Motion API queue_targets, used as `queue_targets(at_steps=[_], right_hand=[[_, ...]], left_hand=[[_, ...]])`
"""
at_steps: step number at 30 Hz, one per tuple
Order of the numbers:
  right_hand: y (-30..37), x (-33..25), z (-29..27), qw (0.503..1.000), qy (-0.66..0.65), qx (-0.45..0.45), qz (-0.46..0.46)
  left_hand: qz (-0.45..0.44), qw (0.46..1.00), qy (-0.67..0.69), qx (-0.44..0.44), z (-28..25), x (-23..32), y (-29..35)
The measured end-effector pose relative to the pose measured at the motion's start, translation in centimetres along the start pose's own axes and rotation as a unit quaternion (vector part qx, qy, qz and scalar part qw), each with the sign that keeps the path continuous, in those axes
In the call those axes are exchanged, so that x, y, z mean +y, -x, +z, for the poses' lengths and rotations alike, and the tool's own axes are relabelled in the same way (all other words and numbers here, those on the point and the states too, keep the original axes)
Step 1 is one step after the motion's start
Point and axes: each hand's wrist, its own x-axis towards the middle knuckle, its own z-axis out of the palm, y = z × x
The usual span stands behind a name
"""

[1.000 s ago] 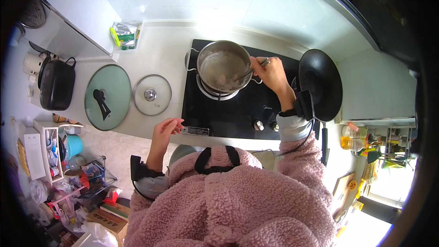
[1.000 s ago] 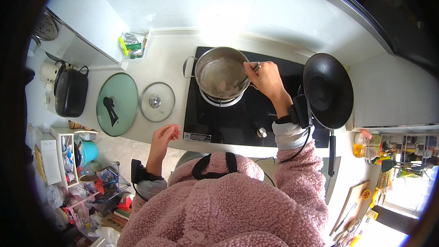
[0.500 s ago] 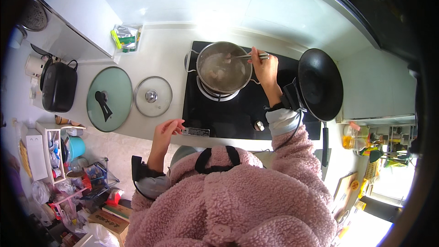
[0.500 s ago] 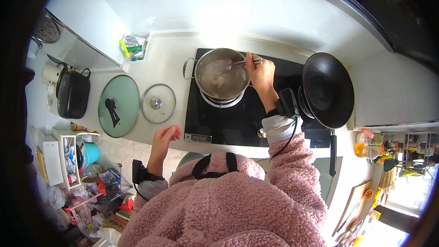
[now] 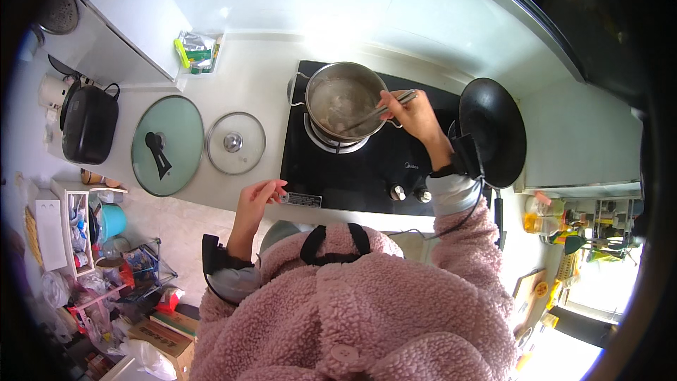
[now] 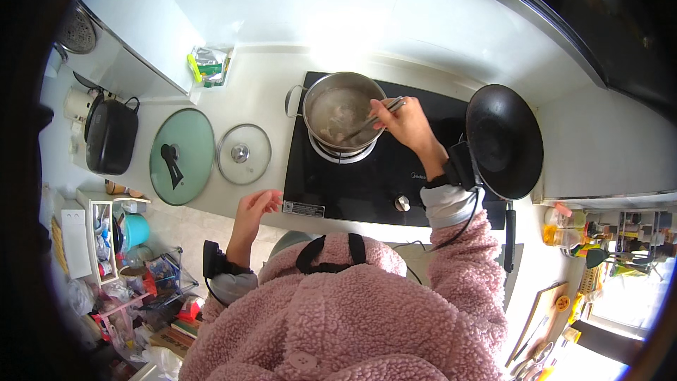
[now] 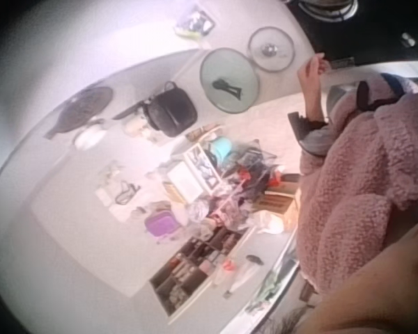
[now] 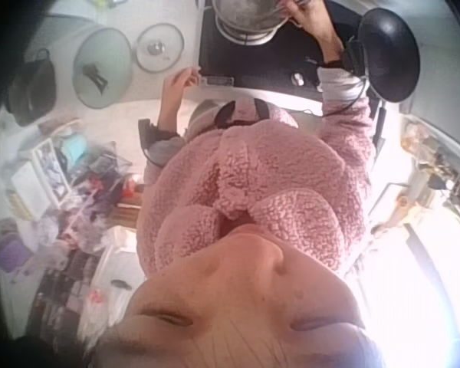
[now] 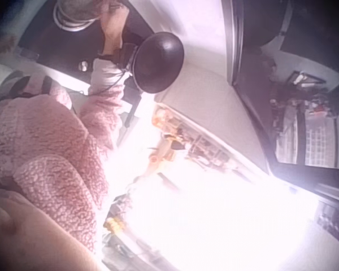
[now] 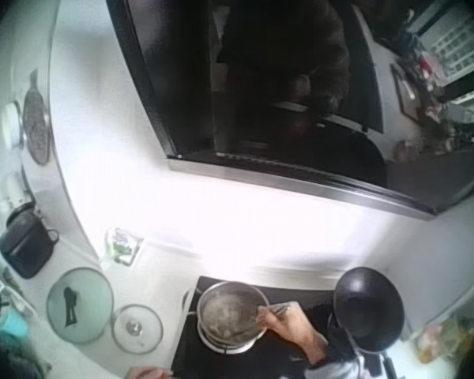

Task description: The person slices raw meat on a wooden cutting board using a knife, then transfers the pieces into a pot of boiling water on the stove. They stir the pot with chopsticks, rinse the knife and a wok at the sink, and place the wok on the burner.

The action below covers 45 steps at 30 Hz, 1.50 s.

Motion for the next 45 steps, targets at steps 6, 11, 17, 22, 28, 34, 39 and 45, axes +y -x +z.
queue_targets(at_steps=[6, 11, 17, 22, 28, 34, 39, 45], right_hand=[[-1.0, -0.3, -2.2, 0.988, 0.15, 0.028, -0.025], [-2.8, 0.2, -0.9, 0.968, 0.217, 0.088, -0.087], [-3.6, 0.6, 2.6, 0.988, 0.069, 0.082, -0.108], [-2.3, -0.3, 2.2, 0.998, -0.036, -0.034, -0.05], [-2.4, -0.2, 2.1, 0.999, 0.004, -0.036, -0.036], [-4.0, 1.4, 2.9, 0.991, 0.053, 0.08, -0.098], [-3.2, 1.5, 0.4, 0.971, 0.176, 0.116, -0.114], [-1.0, 0.3, -1.1, 0.98, 0.174, 0.046, -0.08]], left_hand=[[0.004, 1.0, 0.006, 0.007, -0.2, -0.5, 0.5], [0.007, 1.0, 0.008, 0.025, -0.8, -0.8, 1.3], [0.007, 0.999, 0.015, 0.04, -1.2, -1.1, 1.9], [0.011, 0.999, 0.015, 0.04, -1.1, -1.2, 1.9], [-0.007, 1.0, 0.013, 0.028, -0.5, -1.5, 1.3], [-0.002, 1.0, 0.002, 0.021, -0.2, -1.2, 1.3], [-0.009, 1.0, 0.002, 0.024, -0.5, -1.1, 1.3], [-0.008, 1.0, -0.005, 0.005, -0.2, -1.1, 0.4]])
